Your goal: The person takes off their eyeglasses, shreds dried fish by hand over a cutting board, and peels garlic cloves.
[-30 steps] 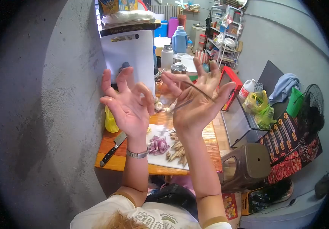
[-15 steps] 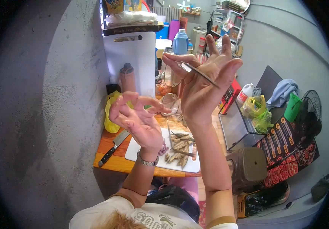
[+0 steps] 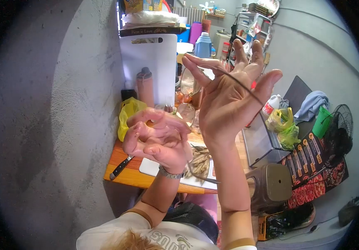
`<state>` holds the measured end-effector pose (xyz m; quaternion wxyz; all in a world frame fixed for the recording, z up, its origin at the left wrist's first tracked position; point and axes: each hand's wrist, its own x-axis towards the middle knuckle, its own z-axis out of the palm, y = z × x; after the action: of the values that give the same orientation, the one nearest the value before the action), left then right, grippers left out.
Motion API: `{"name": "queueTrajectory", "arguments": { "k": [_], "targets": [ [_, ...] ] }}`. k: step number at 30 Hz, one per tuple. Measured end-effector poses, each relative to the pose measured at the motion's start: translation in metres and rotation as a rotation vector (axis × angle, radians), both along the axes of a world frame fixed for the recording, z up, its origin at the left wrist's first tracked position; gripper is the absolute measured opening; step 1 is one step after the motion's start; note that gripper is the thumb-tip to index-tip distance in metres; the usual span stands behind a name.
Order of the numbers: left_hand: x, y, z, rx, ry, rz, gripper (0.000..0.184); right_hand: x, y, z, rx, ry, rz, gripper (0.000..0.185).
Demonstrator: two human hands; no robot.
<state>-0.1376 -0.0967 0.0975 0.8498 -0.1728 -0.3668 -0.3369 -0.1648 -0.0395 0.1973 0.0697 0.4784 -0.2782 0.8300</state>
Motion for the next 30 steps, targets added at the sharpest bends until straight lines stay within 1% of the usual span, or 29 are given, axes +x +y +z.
{"name": "queueTrajectory", "arguments": {
  "k": [2, 5, 6, 8, 9, 10, 12, 13, 15, 16, 19, 20, 23, 24, 27, 30],
  "targets": [
    [0.001, -0.001, 0.006, 0.001, 0.028, -0.005, 0.046, -0.002, 0.005, 0.000, 0.013, 0.007, 0.015, 0.105],
    [0.020, -0.007, 0.018, 0.128, 0.018, -0.295, 0.045, -0.003, 0.023, -0.001, 0.016, 0.018, 0.013, 0.105],
    [0.028, -0.010, 0.024, 0.132, 0.018, -0.293, 0.045, -0.001, 0.033, -0.001, 0.011, 0.025, 0.006, 0.105],
    [0.046, -0.019, 0.040, 0.129, -0.051, -0.500, 0.044, 0.001, 0.054, -0.004, 0.011, 0.032, 0.001, 0.104],
    [0.053, -0.021, 0.047, 0.126, -0.085, -0.603, 0.044, 0.001, 0.065, -0.006, 0.010, 0.062, 0.033, 0.102],
    [0.060, -0.019, 0.054, 0.132, -0.083, -0.599, 0.044, 0.001, 0.076, -0.008, 0.009, 0.091, 0.066, 0.100],
    [0.073, -0.016, 0.069, 0.093, -0.092, -0.741, 0.043, 0.009, 0.092, -0.013, 0.013, 0.122, 0.108, 0.098],
    [0.080, -0.015, 0.076, 0.072, -0.093, -0.810, 0.043, 0.013, 0.099, -0.015, -0.009, 0.127, 0.198, 0.096],
    [0.095, -0.009, 0.082, 0.030, -0.073, -0.847, 0.044, 0.023, 0.113, -0.016, -0.048, 0.139, 0.367, 0.091],
    [0.103, -0.004, 0.084, -0.014, -0.060, -0.892, 0.045, 0.028, 0.120, -0.015, -0.039, 0.146, 0.365, 0.091],
    [0.130, 0.008, 0.089, 0.030, -0.091, -0.976, 0.047, 0.044, 0.140, -0.013, 0.052, 0.230, 0.490, 0.087],
    [0.137, 0.000, 0.083, 0.039, -0.088, -0.982, 0.047, 0.038, 0.139, -0.015, 0.061, 0.226, 0.485, 0.087],
    [0.157, -0.035, 0.058, -0.110, -0.229, -1.089, 0.047, 0.040, 0.142, -0.021, 0.081, 0.204, 0.478, 0.086],
    [0.161, -0.027, 0.063, -0.097, -0.232, -1.092, 0.047, 0.040, 0.142, -0.022, 0.084, 0.194, 0.478, 0.085],
    [0.178, 0.011, 0.092, 0.055, -0.303, -1.076, 0.039, 0.041, 0.141, -0.026, 0.079, 0.175, 0.475, 0.083],
    [0.180, 0.016, 0.094, 0.025, -0.249, -1.116, 0.038, 0.041, 0.144, -0.024, 0.072, 0.188, 0.464, 0.081]
  ]
}}
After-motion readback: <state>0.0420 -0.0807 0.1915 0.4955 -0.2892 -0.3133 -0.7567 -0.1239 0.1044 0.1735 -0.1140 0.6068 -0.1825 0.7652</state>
